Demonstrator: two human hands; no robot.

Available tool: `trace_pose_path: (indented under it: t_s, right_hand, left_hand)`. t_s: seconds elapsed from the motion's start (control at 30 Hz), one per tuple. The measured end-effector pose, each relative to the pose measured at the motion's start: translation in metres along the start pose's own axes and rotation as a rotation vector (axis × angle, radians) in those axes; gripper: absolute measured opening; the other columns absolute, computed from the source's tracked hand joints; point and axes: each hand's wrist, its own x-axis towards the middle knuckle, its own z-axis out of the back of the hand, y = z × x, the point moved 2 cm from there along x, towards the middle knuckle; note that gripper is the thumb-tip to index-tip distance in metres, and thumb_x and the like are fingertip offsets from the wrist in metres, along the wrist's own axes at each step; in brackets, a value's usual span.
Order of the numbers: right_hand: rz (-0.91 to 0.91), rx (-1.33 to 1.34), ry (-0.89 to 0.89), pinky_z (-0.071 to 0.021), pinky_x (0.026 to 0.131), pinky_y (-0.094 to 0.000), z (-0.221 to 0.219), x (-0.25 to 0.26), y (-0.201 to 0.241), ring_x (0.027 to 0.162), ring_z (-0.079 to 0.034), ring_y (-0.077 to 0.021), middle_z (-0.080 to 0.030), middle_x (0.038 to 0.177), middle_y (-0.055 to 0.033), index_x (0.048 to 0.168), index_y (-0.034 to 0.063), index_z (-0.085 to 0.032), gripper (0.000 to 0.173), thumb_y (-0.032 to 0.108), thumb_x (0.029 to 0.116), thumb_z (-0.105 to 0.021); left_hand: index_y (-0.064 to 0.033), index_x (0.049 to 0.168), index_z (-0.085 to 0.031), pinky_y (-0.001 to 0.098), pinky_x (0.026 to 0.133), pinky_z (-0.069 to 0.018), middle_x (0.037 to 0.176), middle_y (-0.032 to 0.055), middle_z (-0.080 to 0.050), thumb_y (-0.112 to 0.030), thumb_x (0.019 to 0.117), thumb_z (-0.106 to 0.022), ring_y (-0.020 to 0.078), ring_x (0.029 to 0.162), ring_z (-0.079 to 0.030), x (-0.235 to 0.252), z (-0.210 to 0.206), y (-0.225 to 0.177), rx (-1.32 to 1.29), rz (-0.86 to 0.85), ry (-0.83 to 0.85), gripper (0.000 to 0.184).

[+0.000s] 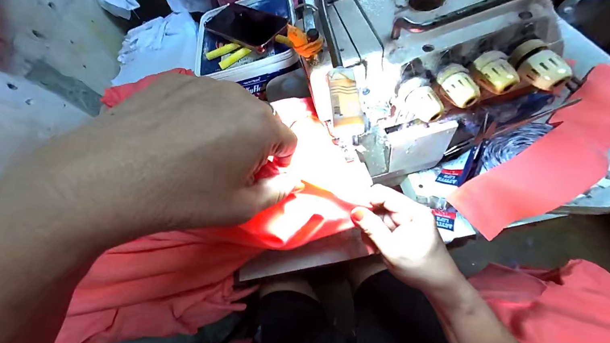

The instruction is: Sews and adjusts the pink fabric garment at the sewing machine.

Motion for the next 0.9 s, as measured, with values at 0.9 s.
trace_pose_path:
  t_s: [0.9]
  right_hand:
    - [-0.029, 0.019, -0.002, -0.0472, 0.048, -0.0102, -0.003, 0.024, -0.005, 0.049, -0.052, 0.0063, -0.06, 0.066, 0.0095, 0.098, 0.0061, -0.064, 0.006, 0.002, 0.0961, -0.061]
  left_hand:
    - [-0.0205, 0.077, -0.069, 0.0321, 0.055, -0.0402, 0.067, -0.0057, -0.058, -0.037, 0.0951, -0.058, 0.0085, 0.062, -0.056, 0.036, -0.055, 0.002, -0.232, -0.033, -0.04, 0.027]
